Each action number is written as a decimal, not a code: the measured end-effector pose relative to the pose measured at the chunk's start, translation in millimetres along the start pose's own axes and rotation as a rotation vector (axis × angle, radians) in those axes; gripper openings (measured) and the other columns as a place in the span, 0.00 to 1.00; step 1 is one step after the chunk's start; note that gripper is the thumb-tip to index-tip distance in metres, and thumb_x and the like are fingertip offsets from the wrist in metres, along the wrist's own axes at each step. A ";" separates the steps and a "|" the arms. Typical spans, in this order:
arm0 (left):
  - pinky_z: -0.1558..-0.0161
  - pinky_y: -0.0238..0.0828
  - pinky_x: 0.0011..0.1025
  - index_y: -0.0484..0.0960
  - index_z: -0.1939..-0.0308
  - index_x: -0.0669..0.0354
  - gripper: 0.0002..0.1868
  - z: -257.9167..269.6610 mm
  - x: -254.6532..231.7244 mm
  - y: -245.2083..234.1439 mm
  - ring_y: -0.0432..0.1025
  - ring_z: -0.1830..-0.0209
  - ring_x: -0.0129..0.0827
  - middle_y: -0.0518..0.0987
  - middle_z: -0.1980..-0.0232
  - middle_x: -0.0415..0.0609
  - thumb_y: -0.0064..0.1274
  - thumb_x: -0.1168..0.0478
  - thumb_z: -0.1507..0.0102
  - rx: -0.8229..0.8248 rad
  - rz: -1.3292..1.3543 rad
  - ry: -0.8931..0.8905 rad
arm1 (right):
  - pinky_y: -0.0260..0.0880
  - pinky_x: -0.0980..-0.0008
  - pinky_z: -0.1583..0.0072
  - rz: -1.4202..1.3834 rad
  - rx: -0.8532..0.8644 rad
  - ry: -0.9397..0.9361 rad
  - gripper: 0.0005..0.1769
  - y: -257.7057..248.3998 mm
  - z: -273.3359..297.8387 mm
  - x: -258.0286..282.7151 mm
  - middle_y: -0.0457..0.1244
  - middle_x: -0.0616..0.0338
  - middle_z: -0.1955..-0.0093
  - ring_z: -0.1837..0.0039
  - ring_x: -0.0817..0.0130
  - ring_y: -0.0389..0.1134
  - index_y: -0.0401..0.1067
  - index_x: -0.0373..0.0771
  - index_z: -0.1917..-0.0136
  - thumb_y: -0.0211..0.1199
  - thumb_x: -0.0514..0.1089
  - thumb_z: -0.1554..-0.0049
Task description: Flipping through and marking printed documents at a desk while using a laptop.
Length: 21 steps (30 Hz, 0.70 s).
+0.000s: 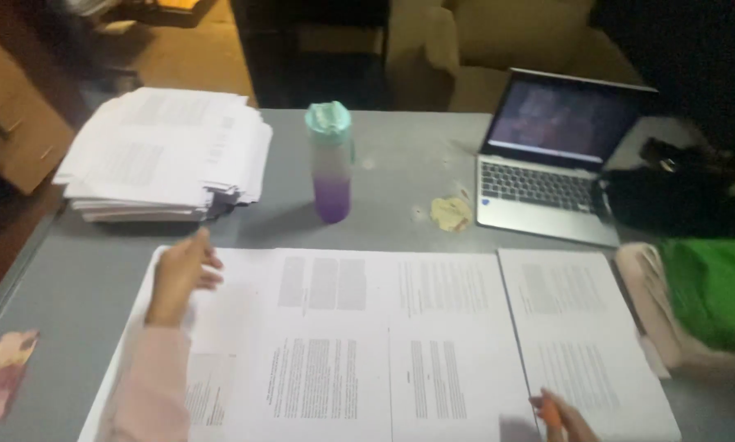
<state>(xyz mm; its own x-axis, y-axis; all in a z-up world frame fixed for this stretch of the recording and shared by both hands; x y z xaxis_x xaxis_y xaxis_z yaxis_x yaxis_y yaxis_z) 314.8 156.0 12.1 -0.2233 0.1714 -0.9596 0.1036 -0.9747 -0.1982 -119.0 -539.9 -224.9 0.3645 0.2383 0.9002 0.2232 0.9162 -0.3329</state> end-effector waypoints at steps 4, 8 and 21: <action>0.76 0.72 0.30 0.81 0.61 0.67 0.19 169.8 -56.8 160.6 0.76 0.81 0.42 0.84 0.69 0.59 0.48 0.51 0.31 0.462 -0.115 -0.055 | 0.68 0.74 0.42 0.057 -0.660 -0.227 0.10 1.0 72.3 183.7 0.73 0.58 0.55 0.48 0.73 0.71 0.81 0.35 0.46 0.63 0.39 0.38; 0.46 0.76 0.31 0.85 0.52 0.55 0.13 307.7 -38.4 336.9 0.81 0.52 0.35 0.87 0.52 0.48 0.49 0.55 0.31 0.991 -0.276 0.444 | 0.70 0.71 0.39 0.171 -0.528 -0.373 0.10 -12.2 62.6 196.7 0.73 0.56 0.49 0.44 0.67 0.73 0.82 0.37 0.49 0.67 0.37 0.45; 0.27 0.58 0.46 0.77 0.40 0.57 0.27 367.3 0.7 465.5 0.69 0.32 0.48 0.76 0.40 0.50 0.40 0.73 0.43 0.880 -0.338 0.950 | 0.67 0.58 0.39 0.522 -0.386 -0.483 0.10 -8.5 36.7 179.9 0.71 0.65 0.50 0.46 0.59 0.68 0.84 0.55 0.56 0.75 0.44 0.54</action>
Point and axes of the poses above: each hand's wrist, its own z-axis away from the middle knuckle, its own y-axis out of the palm, x = y × z, the point moved 8 cm from there along -z, towards the middle knuckle
